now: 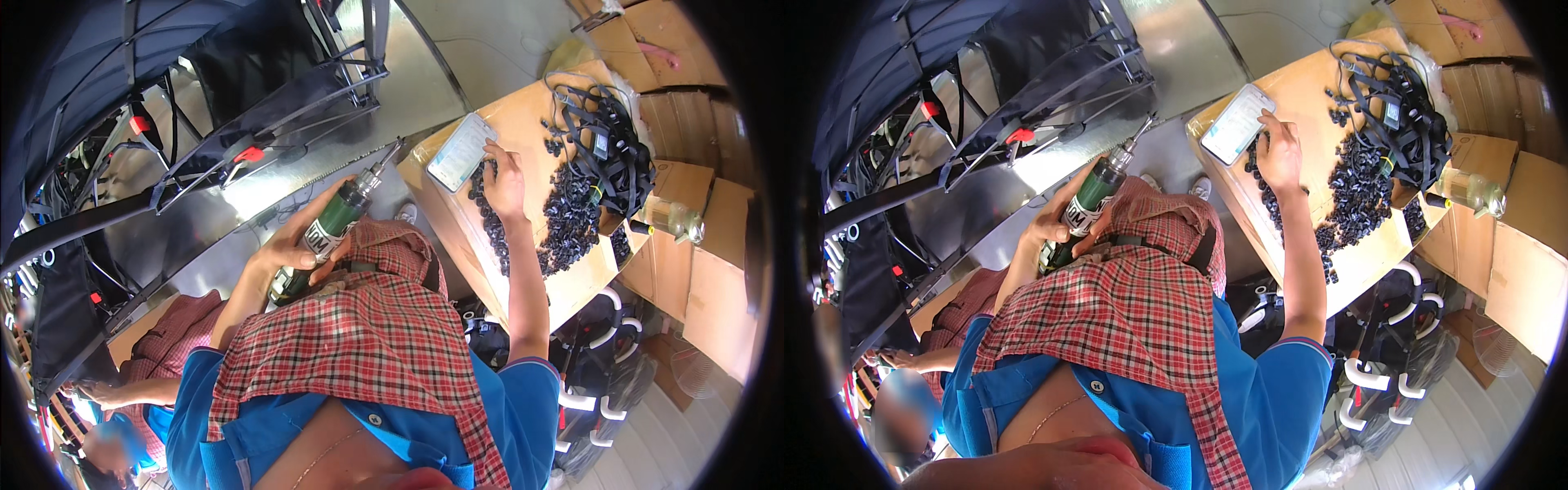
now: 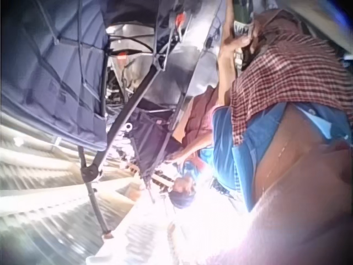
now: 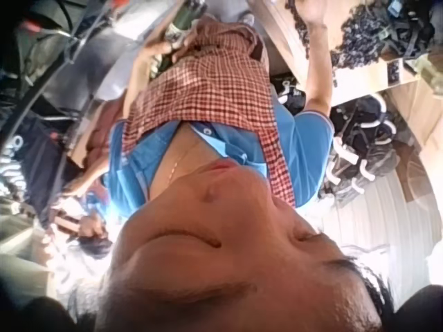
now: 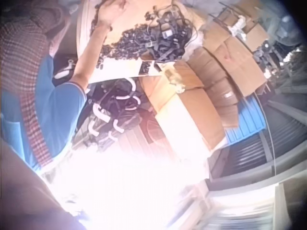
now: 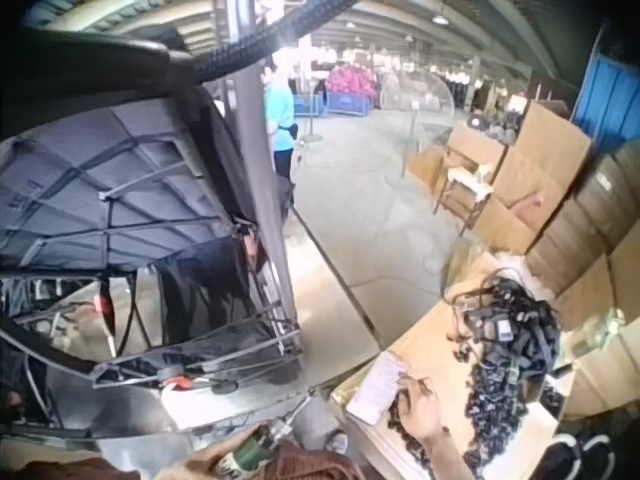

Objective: The person uses a cordless drill to attach black plastic fasteners to a stroller frame, repeatedly picking fasteners from a table and securing them to the fabric and frame. The person also adjusts the stroller's position and handles the fabric while working.

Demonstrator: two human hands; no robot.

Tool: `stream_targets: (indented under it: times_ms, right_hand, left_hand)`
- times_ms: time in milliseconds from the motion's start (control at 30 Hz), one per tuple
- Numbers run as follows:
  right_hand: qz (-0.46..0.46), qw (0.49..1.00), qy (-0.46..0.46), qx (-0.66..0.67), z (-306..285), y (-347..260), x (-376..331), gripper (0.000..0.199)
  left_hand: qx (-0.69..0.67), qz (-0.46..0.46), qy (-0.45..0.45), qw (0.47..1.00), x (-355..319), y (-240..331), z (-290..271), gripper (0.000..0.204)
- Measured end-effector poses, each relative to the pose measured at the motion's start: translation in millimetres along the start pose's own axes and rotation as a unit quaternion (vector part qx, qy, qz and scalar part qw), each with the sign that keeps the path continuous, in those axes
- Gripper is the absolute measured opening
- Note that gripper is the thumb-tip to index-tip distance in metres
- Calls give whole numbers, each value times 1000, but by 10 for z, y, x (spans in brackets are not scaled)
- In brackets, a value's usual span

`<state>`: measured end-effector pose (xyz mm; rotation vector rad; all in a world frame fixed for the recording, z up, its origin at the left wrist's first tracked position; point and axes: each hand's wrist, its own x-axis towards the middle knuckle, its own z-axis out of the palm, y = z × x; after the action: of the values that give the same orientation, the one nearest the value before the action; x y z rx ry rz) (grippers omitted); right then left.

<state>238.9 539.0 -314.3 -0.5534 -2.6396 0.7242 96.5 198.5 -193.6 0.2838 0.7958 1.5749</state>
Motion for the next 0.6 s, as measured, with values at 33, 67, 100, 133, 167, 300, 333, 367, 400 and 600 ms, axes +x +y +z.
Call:
stream_targets:
  times_ms: [33,67,100,133,167,300,333,367,400,600]
  right_hand:
    - [22,1000,3,15,-11,-66,59,28]
    - [36,996,8,83,-61,-225,169,28]
    - [49,987,10,153,-107,-424,299,28]
    - [60,973,11,223,-104,-602,407,28]
    - [15,957,40,286,-58,-736,517,28]
    - [9,843,-50,535,92,-1502,981,67]
    - [48,795,-89,598,254,-1626,1025,75]
    - [63,838,-31,541,494,-1640,1024,85]
    - [90,836,-42,540,469,-1816,995,89]
    - [62,784,-137,602,257,-1602,1379,67]
  left_hand:
    - [4,9,-8,1000,-43,31,-24,119]
    - [6,16,-15,1000,-79,49,-63,119]
    - [10,25,-19,999,-132,65,-93,120]
    - [13,34,-22,999,-190,76,-123,120]
    - [5,47,-34,998,-241,90,-158,119]
    - [-2,72,-44,996,-499,233,-206,118]
    - [13,76,-47,996,-555,273,-241,118]
    - [13,86,-56,995,-591,305,-261,118]
    - [9,103,-53,993,-667,302,-289,118]
    - [-6,170,-38,985,-791,352,-281,119]
